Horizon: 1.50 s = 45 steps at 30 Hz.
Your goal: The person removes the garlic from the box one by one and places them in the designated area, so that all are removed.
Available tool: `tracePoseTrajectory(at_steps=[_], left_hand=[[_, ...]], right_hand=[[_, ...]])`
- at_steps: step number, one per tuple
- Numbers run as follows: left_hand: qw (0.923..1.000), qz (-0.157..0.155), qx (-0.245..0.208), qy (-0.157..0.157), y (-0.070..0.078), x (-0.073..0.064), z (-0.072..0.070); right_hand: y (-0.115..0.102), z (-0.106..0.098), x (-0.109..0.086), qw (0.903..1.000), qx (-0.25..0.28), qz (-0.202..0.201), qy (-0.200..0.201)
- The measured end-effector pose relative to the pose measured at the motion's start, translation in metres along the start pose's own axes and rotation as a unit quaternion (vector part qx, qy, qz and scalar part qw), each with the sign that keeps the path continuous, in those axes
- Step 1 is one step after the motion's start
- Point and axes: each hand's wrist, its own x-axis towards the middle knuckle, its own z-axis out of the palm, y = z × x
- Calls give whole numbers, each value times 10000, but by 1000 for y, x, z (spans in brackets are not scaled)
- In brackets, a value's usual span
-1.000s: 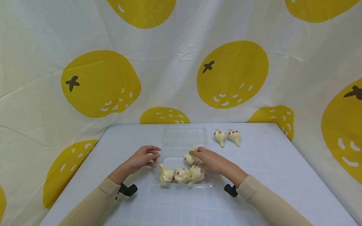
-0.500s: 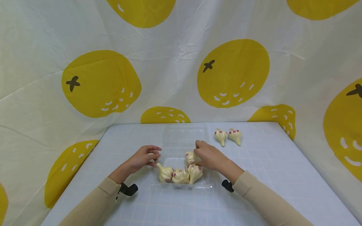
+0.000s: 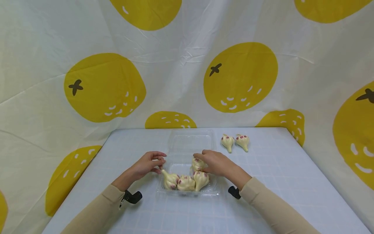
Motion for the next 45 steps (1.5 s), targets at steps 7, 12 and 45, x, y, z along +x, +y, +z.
tracePoseTrajectory(at_steps=[7,12,45], left_hand=[[10000,11,45,16,1,-2,1],[10000,-35,57,29,0,-2,0],[10000,36,-64,-19,2,-1,1]], right_hand=[[-1,3,1,9989,-264,-348,164],[0,6,4,9973,-463,-459,343],[-2,16,28,9803,1947,-299,-155]])
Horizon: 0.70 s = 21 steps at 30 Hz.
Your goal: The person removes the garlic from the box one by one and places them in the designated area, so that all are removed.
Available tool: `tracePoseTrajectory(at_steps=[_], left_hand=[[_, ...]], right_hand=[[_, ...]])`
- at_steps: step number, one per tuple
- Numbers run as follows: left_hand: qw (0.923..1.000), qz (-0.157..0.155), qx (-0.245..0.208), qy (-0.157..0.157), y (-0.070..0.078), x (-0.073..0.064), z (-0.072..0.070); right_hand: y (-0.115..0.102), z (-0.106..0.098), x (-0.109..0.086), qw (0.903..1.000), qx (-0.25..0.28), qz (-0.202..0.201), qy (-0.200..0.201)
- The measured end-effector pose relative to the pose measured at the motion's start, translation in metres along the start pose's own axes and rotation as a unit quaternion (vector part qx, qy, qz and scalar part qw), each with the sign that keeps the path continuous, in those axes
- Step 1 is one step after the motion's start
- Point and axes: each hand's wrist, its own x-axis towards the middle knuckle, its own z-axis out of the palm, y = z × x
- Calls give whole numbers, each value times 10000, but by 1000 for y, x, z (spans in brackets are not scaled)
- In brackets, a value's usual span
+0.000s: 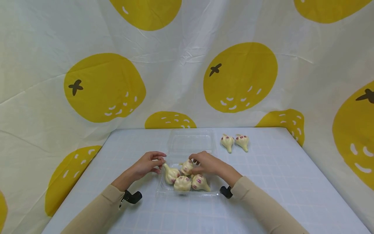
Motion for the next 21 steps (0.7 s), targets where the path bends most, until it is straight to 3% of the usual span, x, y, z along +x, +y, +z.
tracePoseTrajectory(at_steps=[12,21], left_hand=[[10000,-36,34,15,-2,2,0],[10000,24,11,13,-1,1,0]], right_hand=[[-12,12,7,9965,290,637,468],[-15,12,3,9933,516,733,725]])
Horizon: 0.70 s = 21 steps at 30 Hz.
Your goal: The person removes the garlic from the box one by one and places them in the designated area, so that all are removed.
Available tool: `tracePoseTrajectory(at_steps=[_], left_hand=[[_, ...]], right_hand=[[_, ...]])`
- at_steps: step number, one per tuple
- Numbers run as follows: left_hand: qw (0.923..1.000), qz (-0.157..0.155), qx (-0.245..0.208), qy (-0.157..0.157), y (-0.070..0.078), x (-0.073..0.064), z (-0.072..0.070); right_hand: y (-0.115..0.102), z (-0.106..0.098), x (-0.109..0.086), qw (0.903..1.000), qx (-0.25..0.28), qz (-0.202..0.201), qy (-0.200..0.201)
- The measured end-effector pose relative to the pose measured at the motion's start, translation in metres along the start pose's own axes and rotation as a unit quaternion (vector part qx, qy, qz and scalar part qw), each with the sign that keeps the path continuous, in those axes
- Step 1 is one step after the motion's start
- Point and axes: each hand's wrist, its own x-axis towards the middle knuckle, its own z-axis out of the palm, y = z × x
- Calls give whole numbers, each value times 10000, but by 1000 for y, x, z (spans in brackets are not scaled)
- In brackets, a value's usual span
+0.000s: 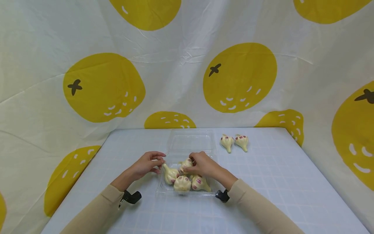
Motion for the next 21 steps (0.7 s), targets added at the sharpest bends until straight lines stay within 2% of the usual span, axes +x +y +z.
tracePoseTrajectory(at_steps=[13,21], left_hand=[[10000,-5,50,-13,-1,-1,-1],[10000,14,69,-19,2,-2,0]], right_hand=[[-4,-26,-18,9976,508,86,466],[-5,-47,-33,9956,499,280,741]])
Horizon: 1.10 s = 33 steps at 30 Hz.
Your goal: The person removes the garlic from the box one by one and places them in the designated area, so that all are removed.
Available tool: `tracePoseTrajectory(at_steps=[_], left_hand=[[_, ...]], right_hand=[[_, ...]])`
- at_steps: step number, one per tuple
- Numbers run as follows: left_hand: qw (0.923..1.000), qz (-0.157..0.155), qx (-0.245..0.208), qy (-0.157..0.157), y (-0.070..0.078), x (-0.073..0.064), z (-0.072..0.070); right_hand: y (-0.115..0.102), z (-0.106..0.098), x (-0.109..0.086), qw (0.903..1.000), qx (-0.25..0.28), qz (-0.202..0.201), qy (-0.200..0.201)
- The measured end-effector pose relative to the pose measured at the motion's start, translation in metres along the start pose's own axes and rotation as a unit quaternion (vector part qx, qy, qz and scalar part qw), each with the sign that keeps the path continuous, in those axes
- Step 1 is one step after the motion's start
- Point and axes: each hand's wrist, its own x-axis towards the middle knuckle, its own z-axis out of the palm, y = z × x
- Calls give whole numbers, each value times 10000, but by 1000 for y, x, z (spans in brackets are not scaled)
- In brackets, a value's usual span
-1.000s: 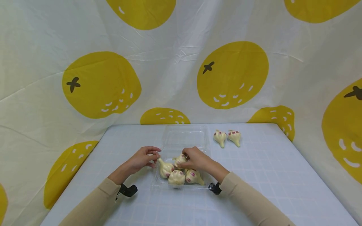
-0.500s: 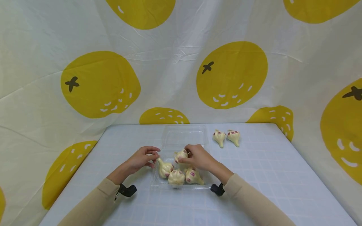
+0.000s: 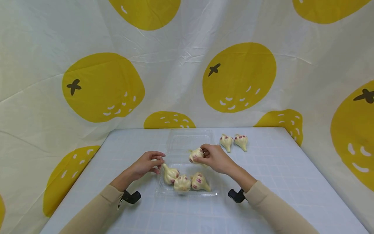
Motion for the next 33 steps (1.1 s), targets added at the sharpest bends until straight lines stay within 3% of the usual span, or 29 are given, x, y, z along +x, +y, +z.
tracePoseTrajectory(at_steps=[18,33], left_hand=[[10000,-25,-20,-17,0,0,0],[10000,-55,28,42,2,0,1]], right_hand=[[34,-50,-29,9955,-522,403,676],[67,-91,-42,9835,-870,1097,1143]])
